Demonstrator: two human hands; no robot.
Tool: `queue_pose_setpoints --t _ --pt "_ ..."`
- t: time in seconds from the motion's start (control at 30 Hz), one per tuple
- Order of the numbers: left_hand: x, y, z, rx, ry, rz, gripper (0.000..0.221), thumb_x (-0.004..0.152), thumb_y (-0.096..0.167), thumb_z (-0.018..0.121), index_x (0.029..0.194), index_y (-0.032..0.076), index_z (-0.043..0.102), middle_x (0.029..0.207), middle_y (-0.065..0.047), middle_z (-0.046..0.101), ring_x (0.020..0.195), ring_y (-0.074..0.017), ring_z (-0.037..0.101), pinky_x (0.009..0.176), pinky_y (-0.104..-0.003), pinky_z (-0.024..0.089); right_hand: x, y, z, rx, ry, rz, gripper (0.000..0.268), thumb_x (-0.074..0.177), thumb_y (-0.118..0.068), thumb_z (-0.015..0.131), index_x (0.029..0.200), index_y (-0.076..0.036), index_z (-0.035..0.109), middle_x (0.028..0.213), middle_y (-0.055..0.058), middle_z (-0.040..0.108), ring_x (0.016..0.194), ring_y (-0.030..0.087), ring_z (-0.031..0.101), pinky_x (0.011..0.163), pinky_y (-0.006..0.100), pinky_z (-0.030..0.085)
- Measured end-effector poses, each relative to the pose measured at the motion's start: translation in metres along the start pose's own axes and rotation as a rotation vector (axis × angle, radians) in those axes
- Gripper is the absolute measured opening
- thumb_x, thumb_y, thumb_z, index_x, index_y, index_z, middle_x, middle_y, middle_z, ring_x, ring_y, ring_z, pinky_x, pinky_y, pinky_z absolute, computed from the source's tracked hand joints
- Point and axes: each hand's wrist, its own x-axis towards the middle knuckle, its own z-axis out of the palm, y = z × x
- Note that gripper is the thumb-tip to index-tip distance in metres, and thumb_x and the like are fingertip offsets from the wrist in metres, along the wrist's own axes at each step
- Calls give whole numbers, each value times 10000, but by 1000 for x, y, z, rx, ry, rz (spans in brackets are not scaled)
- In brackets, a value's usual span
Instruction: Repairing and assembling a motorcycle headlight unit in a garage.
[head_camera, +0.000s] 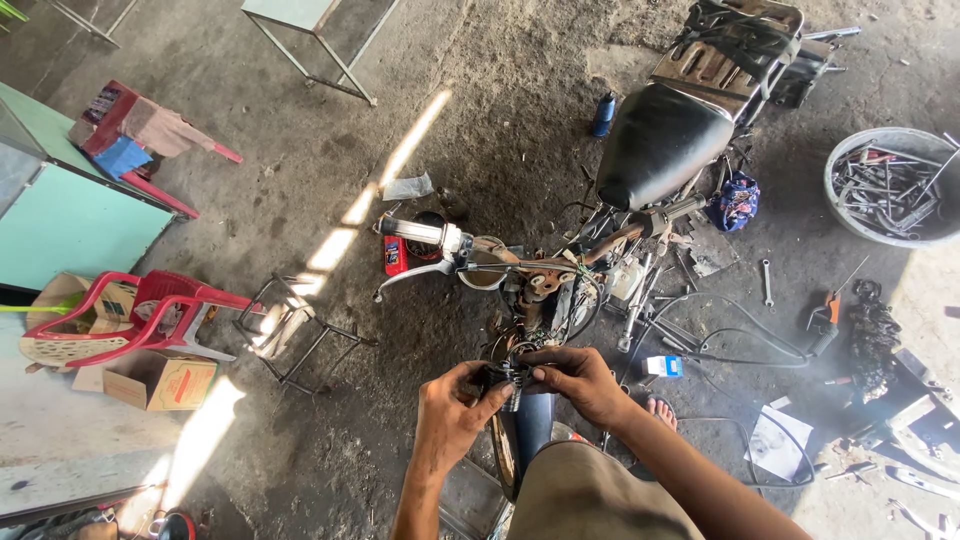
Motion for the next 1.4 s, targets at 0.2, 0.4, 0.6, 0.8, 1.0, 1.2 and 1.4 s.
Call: queue_pose_setpoints --t 0.2,0.4,0.6,0.8,1.0,1.2,1.4 --pt "4 -9 2 -83 -47 18 387 780 318 842 972 -13 787 747 -74 795 625 -109 729 570 -259 585 -1 11 -3 30 38 78 335 948 -91 689 1255 41 716 1100 114 758 979 169 708 920 355 602" --pt "-9 -30 31 -115 36 21 443 787 361 842 1049 10 776 774 -81 805 631 -129 726 560 -278 575 -7 -3 11 188 69 59 372 953 -105 678 1288 58 682 1145 125 754 1010 181 702 944 353 570" --pt "-41 -32 81 -281 281 -34 596 724 381 839 1206 49 724 869 -35 802 525 -156 735 431 -343 587 -16 -7 32 478 174 96 403 943 -79 514 1316 47 597 1228 137 705 1122 222 705 1033 369 556" --pt "-52 -32 99 -35 521 498 606 777 292 907 1224 -15 635 1181 -184 690 956 -262 731 731 -383 623 -22 -4 48 595 208 91 339 984 -219 450 1206 -47 640 1008 103 671 905 220 654 804 369 563" --pt "-47 -45 93 59 342 574 583 857 300 853 1277 -34 627 1220 -217 645 1079 -319 702 826 -378 616 -19 6 39 780 326 162 340 1022 -375 412 977 -93 598 938 59 650 869 195 646 778 339 573" --pt "-31 -82 85 -1176 323 -156 625 1103 460 559 1120 -139 738 837 -153 573 596 -144 385 481 -265 351 -29 -5 33 496 207 305 196 971 -264 544 956 -81 616 907 78 678 699 219 672 629 364 571" --pt "-18 -39 69 -1644 289 -452 517 999 472 492 968 -14 665 863 -100 640 754 -185 563 694 -323 492 -49 -1 43 1 159 505 241 955 -244 677 1014 -14 712 656 61 614 549 175 523 479 318 378"
